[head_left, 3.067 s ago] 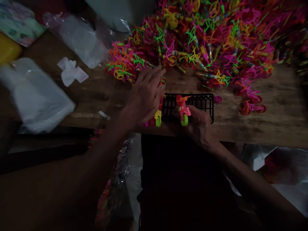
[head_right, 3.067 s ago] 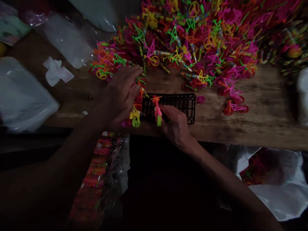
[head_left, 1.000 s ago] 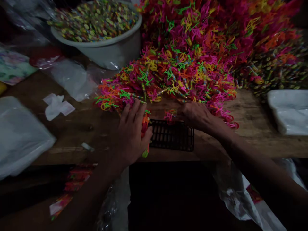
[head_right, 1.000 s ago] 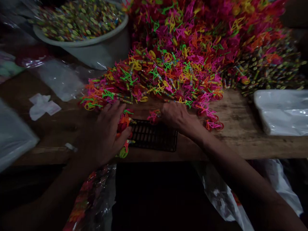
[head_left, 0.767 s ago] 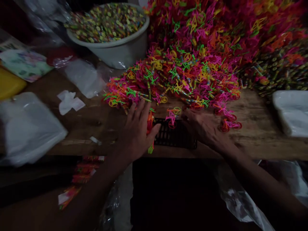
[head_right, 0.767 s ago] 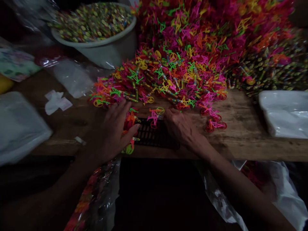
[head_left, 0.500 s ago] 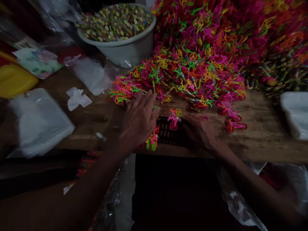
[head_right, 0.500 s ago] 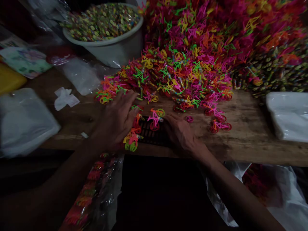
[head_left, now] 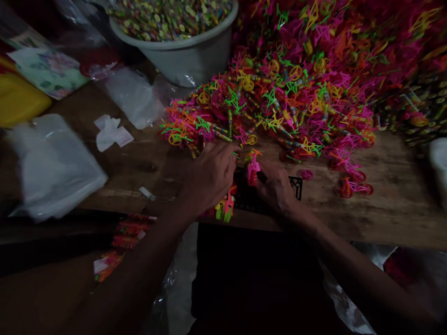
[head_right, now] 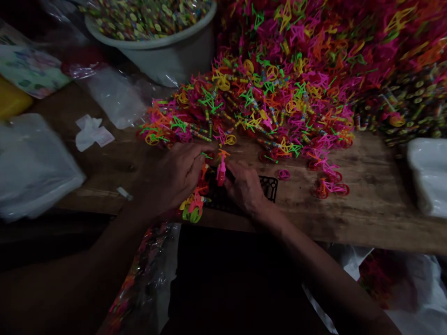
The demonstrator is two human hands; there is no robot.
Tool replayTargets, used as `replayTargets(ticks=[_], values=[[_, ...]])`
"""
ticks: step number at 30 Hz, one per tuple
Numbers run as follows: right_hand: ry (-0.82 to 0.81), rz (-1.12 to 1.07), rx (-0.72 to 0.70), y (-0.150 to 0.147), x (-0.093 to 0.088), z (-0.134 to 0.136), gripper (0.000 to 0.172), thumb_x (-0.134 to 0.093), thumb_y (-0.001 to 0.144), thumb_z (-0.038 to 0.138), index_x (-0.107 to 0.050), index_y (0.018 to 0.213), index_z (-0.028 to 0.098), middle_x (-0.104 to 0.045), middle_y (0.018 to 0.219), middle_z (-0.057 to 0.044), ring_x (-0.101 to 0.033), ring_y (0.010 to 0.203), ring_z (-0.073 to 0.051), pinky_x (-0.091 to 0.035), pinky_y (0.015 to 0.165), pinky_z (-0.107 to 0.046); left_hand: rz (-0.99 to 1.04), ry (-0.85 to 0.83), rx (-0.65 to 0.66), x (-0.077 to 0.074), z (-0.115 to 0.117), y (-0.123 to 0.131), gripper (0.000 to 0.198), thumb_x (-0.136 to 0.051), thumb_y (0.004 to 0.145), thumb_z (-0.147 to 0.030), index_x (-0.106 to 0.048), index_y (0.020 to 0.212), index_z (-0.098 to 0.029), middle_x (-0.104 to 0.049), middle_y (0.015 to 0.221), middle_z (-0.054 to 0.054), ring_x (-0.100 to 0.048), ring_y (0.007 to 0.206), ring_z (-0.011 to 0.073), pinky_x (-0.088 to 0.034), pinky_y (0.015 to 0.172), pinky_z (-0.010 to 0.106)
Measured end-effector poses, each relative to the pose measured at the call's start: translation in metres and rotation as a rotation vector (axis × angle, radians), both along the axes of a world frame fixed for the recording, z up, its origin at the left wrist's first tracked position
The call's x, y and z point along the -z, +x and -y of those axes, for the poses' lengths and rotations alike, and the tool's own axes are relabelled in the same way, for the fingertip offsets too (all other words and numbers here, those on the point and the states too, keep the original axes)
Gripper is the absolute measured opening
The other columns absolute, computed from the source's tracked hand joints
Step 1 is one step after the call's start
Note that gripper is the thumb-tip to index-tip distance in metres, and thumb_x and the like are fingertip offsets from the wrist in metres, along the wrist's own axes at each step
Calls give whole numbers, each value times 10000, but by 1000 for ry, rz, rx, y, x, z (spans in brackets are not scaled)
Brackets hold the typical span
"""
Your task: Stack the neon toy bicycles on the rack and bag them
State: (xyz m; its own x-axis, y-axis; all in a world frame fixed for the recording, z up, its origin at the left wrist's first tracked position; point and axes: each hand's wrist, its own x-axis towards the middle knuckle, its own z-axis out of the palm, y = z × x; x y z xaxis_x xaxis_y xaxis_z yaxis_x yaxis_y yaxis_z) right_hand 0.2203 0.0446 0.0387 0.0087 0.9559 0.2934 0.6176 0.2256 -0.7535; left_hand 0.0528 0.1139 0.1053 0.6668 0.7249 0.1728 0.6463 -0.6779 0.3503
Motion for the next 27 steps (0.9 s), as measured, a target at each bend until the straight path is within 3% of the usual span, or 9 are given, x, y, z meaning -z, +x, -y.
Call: replayTargets(ticks=[6,15,23,27], values=[[-57,-70,-2,-6,2,-7,252,-513,870,93,-729,937,204,-765,941,-41,-673,842,-188,-524,832,-286,-34,0,-6,-1,0,1,338,-373,1025,-171,-647,1222,-160,-724,1249,126,-629,1158,296,-500,1089,517],[-137,202,0,-21,-3,-11,278,-495,951,118,-732,1093,153,-772,1014,-116,-681,892,-213,-499,796,-285,109,-98,-26,-1,-4,-2,370,-334,1061,-255,-688,1141,-185,-751,1241,81,-661,1196,249,-500,1125,475],[-132,61,54,-5,1,-14,178,-567,871,103,-721,907,184,-766,859,-48,-687,771,-191,-482,739,-269,43,-29,-46,4,-7,2,335,-417,997,-196,-704,1169,-184,-771,1223,91,-694,1168,253,-506,1116,473],[-159,112,48,-13,-1,-14,214,-536,882,83,-718,947,174,-765,891,-68,-677,786,-198,-482,750,-273,55,-48,-48,3,-5,1,359,-394,999,-186,-714,1162,-183,-766,1238,91,-693,1158,251,-509,1107,477]])
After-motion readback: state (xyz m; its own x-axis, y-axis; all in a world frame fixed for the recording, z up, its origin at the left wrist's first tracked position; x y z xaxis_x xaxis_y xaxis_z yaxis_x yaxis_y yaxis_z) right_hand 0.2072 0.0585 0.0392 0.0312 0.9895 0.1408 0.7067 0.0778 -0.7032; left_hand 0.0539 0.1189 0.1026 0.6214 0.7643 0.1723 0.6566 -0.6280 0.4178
